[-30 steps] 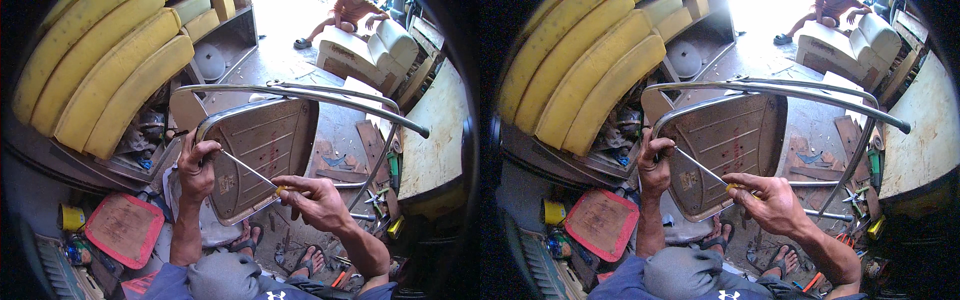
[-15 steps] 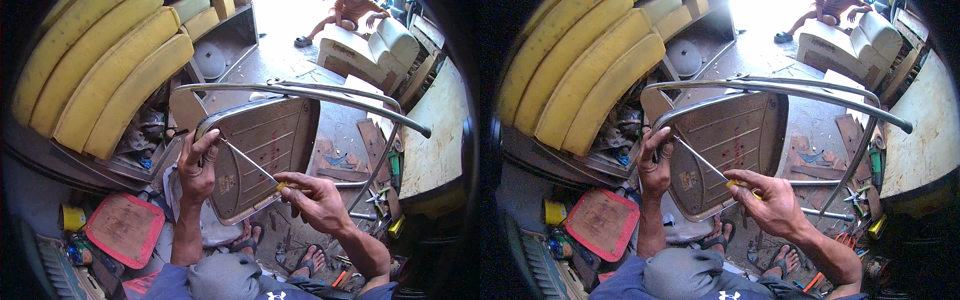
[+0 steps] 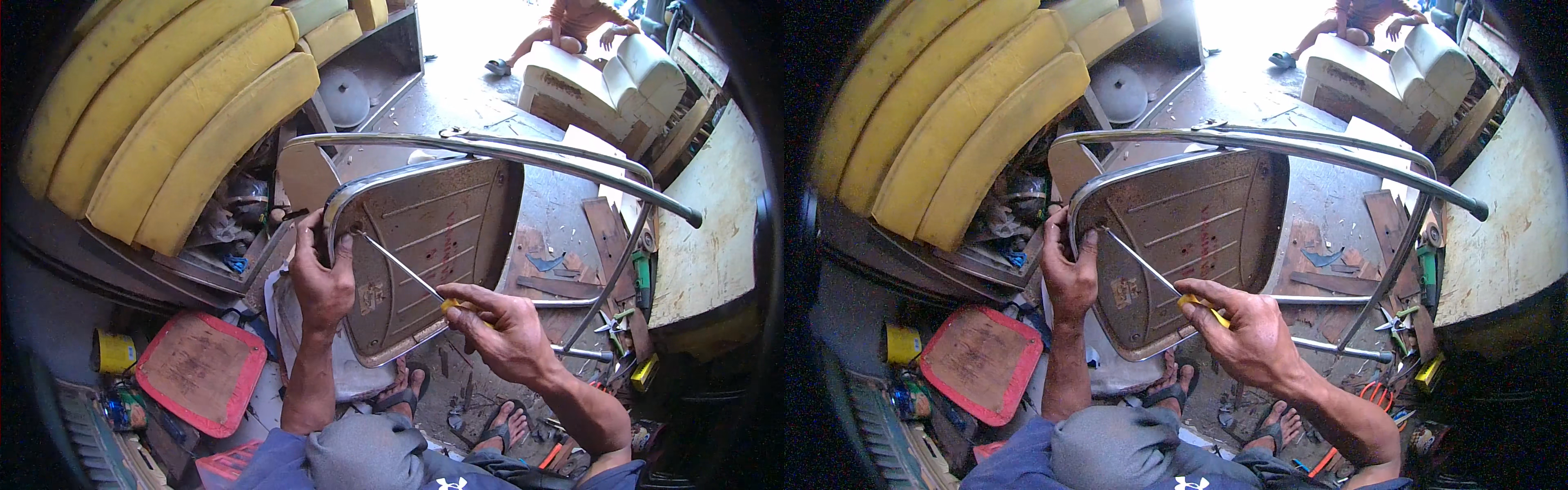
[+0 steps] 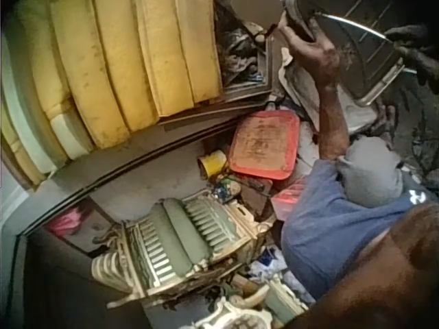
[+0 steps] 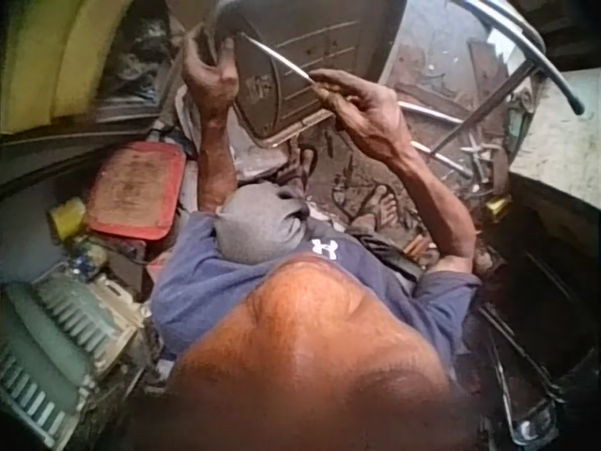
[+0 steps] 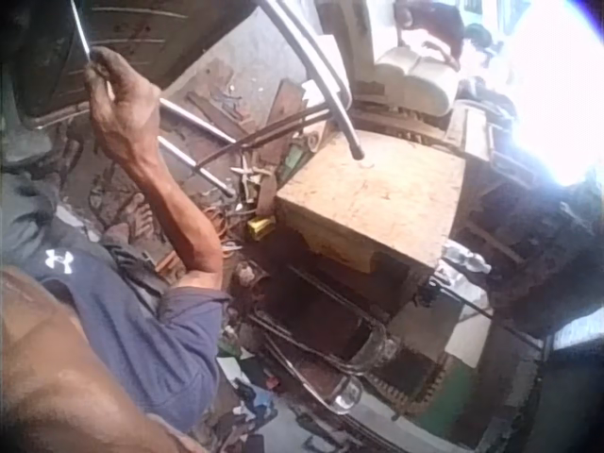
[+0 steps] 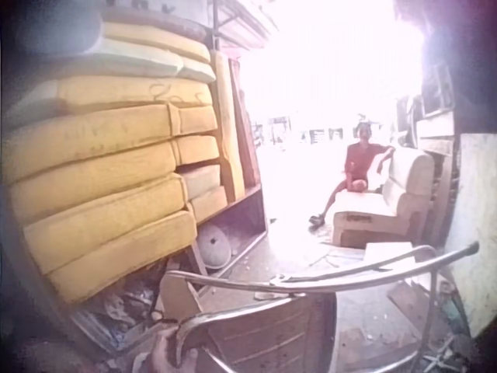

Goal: The person disassembles a folding chair by prying off the seat covering with a tool and then uses a screwdriver to remove screws from the metal frame and seat base.

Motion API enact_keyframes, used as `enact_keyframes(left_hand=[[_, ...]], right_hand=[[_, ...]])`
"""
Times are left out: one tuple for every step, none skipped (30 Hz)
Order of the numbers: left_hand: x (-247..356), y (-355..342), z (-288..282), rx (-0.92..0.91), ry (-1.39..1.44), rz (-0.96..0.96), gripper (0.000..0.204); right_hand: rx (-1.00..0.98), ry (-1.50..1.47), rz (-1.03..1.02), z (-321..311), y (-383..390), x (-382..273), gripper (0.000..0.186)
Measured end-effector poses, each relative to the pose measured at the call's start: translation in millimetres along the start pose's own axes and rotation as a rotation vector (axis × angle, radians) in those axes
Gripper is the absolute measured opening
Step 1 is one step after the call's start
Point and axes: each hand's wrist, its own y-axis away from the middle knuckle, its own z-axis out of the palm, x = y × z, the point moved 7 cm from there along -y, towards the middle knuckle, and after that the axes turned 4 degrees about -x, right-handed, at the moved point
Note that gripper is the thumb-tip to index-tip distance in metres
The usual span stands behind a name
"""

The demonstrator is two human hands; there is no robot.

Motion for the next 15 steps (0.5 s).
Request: enact_keyframes(left_hand=[[0,0,1,0.011,-0.003,0.0,0.035],[-1,0,2,0.022,-0.006,0.0,0.035],[-1,1,0,0.029,-0.007,-0.005,0.034],[0,1,-2,0.036,-0.008,-0.01,0.033],[0,2,-4,0.042,-0.008,-0.015,0.032],[-1,3,-4,0.048,-0.018,-0.025,0.032],[0,3,-3,0.054,-0.028,-0.034,0.032],[1,3,-3,0.06,-0.038,-0.044,0.032],[3,3,-3,0.064,-0.033,-0.022,0.032],[5,1,-2,0.067,-0.029,-0.001,0.032],[6,0,-2,0.071,-0.024,0.02,0.032],[4,-1,-1,0.073,-0.032,0.022,0.032],[2,-1,-1,0.075,-0.04,0.023,0.032],[0,-2,-1,0.077,-0.048,0.024,0.032],[0,-2,-2,0.076,-0.044,0.012,0.032]], right_hand=[[0.019,0.002,-0.033,1,-1,0,0.033],[0.039,0.003,-0.066,1,-1,-1,0.033],[0.04,0.013,-0.077,2,-2,-4,0.032],[0.042,0.023,-0.088,3,-3,-7,0.032],[0.045,0.033,-0.1,3,-3,-10,0.031],[0.064,0.086,-0.126,3,-3,-14,0.03],[0.083,0.14,-0.152,2,-2,-18,0.029],[0.102,0.193,-0.178,2,-1,-22,0.029],[0.127,0.242,-0.206,2,0,-28,0.028],[0.151,0.29,-0.234,2,1,-34,0.027],[0.175,0.339,-0.261,2,2,-39,0.026],[0.213,0.453,-0.333,4,5,-42,0.028],[0.216,0.518,-0.313,6,6,-46,0.029],[0.218,0.583,-0.293,8,9,-53,0.03],[0.22,0.647,-0.276,10,10,-58,0.031]])
